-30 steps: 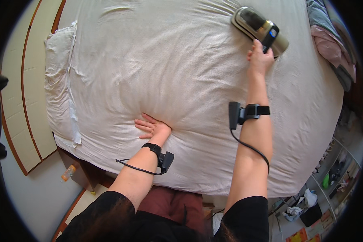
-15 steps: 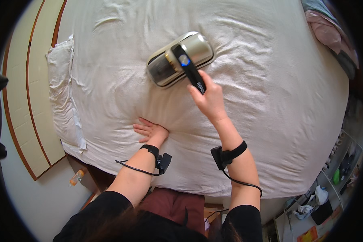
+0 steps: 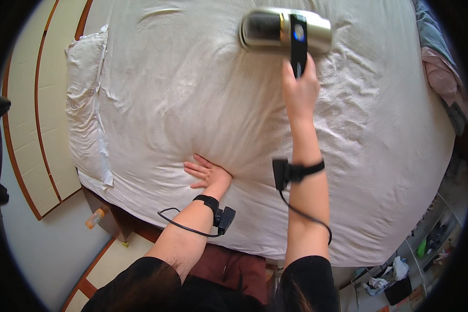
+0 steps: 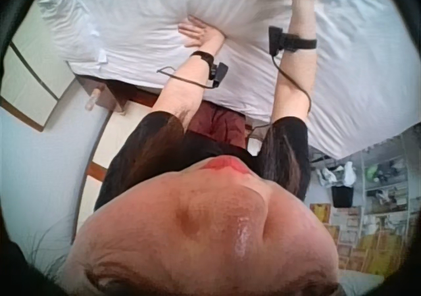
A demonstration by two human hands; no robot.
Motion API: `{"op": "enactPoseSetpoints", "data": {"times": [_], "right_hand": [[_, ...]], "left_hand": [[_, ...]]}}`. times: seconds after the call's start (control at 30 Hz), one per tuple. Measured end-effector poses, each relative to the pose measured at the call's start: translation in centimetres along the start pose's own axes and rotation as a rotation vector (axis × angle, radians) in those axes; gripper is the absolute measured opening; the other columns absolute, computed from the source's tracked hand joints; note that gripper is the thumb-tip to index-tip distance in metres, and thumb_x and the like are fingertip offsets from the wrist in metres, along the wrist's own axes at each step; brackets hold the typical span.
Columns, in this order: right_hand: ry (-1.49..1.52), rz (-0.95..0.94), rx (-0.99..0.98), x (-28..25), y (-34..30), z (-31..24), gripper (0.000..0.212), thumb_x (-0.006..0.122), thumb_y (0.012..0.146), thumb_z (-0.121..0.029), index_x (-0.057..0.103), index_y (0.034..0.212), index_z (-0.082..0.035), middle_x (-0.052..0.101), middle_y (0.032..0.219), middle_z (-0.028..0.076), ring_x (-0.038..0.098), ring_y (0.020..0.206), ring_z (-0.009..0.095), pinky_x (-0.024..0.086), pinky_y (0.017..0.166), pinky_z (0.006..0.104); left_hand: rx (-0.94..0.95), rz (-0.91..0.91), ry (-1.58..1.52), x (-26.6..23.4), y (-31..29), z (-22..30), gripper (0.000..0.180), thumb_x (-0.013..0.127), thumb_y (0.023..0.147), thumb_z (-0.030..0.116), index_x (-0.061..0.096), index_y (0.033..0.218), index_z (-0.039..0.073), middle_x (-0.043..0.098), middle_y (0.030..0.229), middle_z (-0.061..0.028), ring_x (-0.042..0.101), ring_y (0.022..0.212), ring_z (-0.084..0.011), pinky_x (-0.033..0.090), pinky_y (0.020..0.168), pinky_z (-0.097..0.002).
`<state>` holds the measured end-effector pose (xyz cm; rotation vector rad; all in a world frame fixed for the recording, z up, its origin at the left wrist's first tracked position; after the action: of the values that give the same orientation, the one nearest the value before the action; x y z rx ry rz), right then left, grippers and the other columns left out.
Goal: The person removes a pink pillow and a yellow pillow from a bed, then uses a handheld electric fabric shaver to smooth the gray bedsheet. They move to a second bed and continue using the shaver on a white sheet, then place the device on a nearby desk.
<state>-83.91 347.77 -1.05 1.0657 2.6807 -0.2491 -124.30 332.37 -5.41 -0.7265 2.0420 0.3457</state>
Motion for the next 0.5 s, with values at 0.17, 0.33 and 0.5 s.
{"op": "enactPoseSetpoints", "data": {"times": [0.17,0.33,0.5], "right_hand": [[0.021,-0.153,0.332,-10.1,-16.4,3.9,0.041,0.066,0.092,-0.009,0.055,0.129,0.004,0.064,0.096,0.009,0.058,0.083,0.017,0.049,0.077,0.0312],[0.098,-0.007,0.64,-15.3,-24.1,7.7,0.034,0.067,0.089,-0.007,0.06,0.122,0.001,0.061,0.084,0.001,0.055,0.065,0.007,0.044,0.058,0.0226],[0.314,0.041,0.285,-12.2,-10.0,8.7,0.014,0.069,0.093,-0.016,0.059,0.086,-0.009,0.051,0.064,-0.006,0.041,0.046,0.002,0.029,0.041,0.0207]], "left_hand": [[0.004,-0.226,0.088,2.6,-0.2,0.3,0.09,0.039,0.099,0.047,-0.017,0.156,0.006,-0.021,0.159,-0.032,-0.024,0.147,-0.0462,-0.006,0.1,-0.0829],[0.06,0.129,0.013,1.8,0.0,-0.3,0.092,0.039,0.098,0.053,-0.016,0.157,0.007,-0.023,0.159,-0.0313,-0.025,0.147,-0.0452,-0.008,0.101,-0.0818],[0.088,0.13,0.001,1.5,-0.2,-1.1,0.094,0.036,0.097,0.057,-0.016,0.157,0.007,-0.02,0.16,-0.0303,-0.025,0.148,-0.0443,-0.012,0.101,-0.0801]]}}
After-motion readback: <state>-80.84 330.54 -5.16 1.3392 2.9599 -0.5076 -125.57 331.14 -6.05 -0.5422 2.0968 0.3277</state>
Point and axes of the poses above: each hand's wrist, its own y-axis towards the middle knuckle, its own x-axis out of the palm, z = x × y, the point moved 9 cm from there along y, towards the middle knuckle
